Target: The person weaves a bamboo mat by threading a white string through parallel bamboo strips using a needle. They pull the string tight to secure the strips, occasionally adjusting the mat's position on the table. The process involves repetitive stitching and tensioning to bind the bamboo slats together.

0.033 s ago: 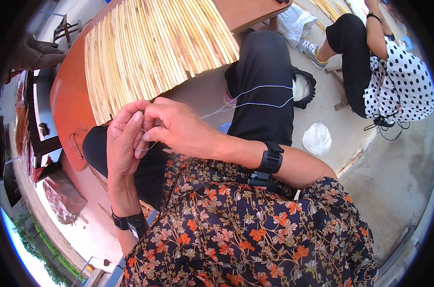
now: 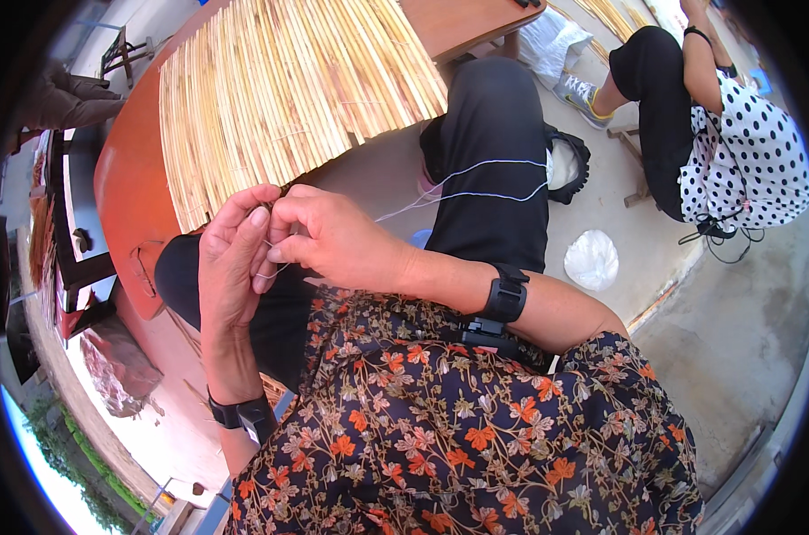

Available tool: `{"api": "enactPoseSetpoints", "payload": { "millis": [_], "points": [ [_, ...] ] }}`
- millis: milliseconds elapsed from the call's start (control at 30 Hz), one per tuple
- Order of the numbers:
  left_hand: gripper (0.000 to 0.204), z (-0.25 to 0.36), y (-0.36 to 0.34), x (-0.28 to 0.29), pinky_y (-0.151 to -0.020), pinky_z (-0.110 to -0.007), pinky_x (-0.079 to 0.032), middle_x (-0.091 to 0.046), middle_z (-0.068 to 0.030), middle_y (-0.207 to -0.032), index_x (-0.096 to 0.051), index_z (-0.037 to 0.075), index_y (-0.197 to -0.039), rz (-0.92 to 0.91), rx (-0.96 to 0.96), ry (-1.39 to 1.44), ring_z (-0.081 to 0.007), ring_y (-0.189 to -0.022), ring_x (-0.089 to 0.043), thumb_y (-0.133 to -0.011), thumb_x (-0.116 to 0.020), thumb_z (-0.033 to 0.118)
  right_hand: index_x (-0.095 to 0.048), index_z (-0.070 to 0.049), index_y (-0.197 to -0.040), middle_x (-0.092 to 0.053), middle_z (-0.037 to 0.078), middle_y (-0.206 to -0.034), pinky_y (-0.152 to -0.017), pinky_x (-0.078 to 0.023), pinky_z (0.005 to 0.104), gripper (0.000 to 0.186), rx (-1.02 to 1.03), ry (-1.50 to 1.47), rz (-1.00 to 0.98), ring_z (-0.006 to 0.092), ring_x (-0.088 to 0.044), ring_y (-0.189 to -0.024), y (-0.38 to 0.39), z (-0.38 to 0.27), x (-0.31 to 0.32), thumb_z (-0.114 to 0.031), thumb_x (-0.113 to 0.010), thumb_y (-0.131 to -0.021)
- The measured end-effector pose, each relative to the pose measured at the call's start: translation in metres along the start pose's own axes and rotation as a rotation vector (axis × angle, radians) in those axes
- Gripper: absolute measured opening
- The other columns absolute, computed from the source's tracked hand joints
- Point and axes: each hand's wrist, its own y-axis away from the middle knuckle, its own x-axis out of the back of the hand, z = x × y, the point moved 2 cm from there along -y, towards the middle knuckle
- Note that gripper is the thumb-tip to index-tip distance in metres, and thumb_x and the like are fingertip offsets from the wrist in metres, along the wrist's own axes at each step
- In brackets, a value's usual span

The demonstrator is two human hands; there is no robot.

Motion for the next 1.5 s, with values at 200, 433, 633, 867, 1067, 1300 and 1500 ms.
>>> {"api": "enactPoseSetpoints", "payload": {
  "millis": [200,433,633,867,1067,1300,1500],
  "points": [
    [0.028,-0.005,0.002,0.002,-0.036,-0.018,-0.026,-0.038,0.0077,-0.053,-0.057,-0.001,-0.121,-0.018,0.033,-0.022,-0.0015,-0.038,-0.032,-0.099,-0.060,0.016,-0.056,-0.002,-0.097,-0.061,0.003,-0.071,-0.049,-0.048,0.0225,0.016,-0.394,-0.641,-0.208,0.0096,-0.058,-0.054,0.014,0.001,0.022,-0.016,-0.064,-0.095],
    [0.026,-0.014,-0.004,0.012,-0.037,-0.018,-0.026,-0.034,0.0085,-0.052,-0.058,0.000,-0.119,0.000,0.014,0.000,-0.0015,-0.039,-0.033,-0.099,-0.060,0.017,-0.064,0.001,-0.089,-0.060,0.002,-0.064,-0.040,-0.040,0.0176,0.016,-0.560,-0.648,-0.269,0.0050,-0.051,-0.044,0.032,-0.008,0.053,-0.014,-0.064,-0.094],
    [0.027,-0.026,-0.005,0.015,-0.041,-0.018,-0.035,-0.059,0.0002,-0.073,-0.061,-0.002,-0.119,-0.019,0.119,-0.377,-0.0025,-0.045,-0.043,-0.098,-0.060,0.015,-0.065,-0.001,-0.093,-0.056,-0.002,-0.060,-0.039,-0.036,0.0189,0.019,-0.428,-0.640,-0.153,0.0040,-0.048,-0.045,0.032,-0.002,0.060,-0.020,-0.063,-0.094],
    [0.021,-0.017,0.002,-0.011,-0.056,-0.020,-0.049,-0.069,-0.0082,-0.105,-0.065,-0.003,-0.115,0.046,-0.223,-0.332,-0.0066,-0.062,-0.059,-0.095,-0.062,0.004,-0.066,-0.006,-0.090,-0.054,-0.003,-0.060,-0.043,-0.038,0.0207,0.018,-0.407,-0.115,-0.023,0.0042,-0.048,-0.049,0.028,-0.010,0.054,-0.022,-0.062,-0.095],
    [0.018,-0.028,-0.001,-0.022,-0.068,-0.021,-0.053,-0.069,-0.0035,-0.088,-0.066,-0.001,-0.111,-0.071,-0.223,-0.504,-0.0078,-0.074,-0.065,-0.094,-0.065,0.004,-0.065,-0.005,-0.095,-0.058,-0.002,-0.066,-0.046,-0.040,0.0210,0.017,-0.427,-0.068,0.057,0.0039,-0.051,-0.055,0.026,-0.012,0.057,-0.021,-0.060,-0.095],
    [0.015,-0.035,-0.002,-0.025,-0.067,-0.025,-0.057,-0.070,-0.0094,-0.087,-0.061,-0.001,-0.106,-0.018,-0.124,0.124,-0.0155,-0.072,-0.069,-0.099,-0.060,0.012,-0.060,0.000,-0.105,-0.064,0.004,-0.081,-0.062,-0.053,0.0245,0.018,-0.278,-0.387,0.077,0.0105,-0.062,-0.066,0.024,0.001,0.028,-0.014,-0.051,-0.100],
    [0.014,-0.040,-0.010,-0.006,-0.064,-0.025,-0.055,-0.067,-0.0079,-0.086,-0.060,0.003,-0.108,-0.003,-0.095,0.326,-0.0141,-0.068,-0.064,-0.098,-0.061,0.012,-0.062,-0.001,-0.101,-0.058,-0.001,-0.068,-0.053,-0.047,0.0210,0.021,-0.361,-0.275,-0.128,0.0057,-0.056,-0.057,0.028,0.003,0.042,-0.020,-0.054,-0.102]
  ]
}}
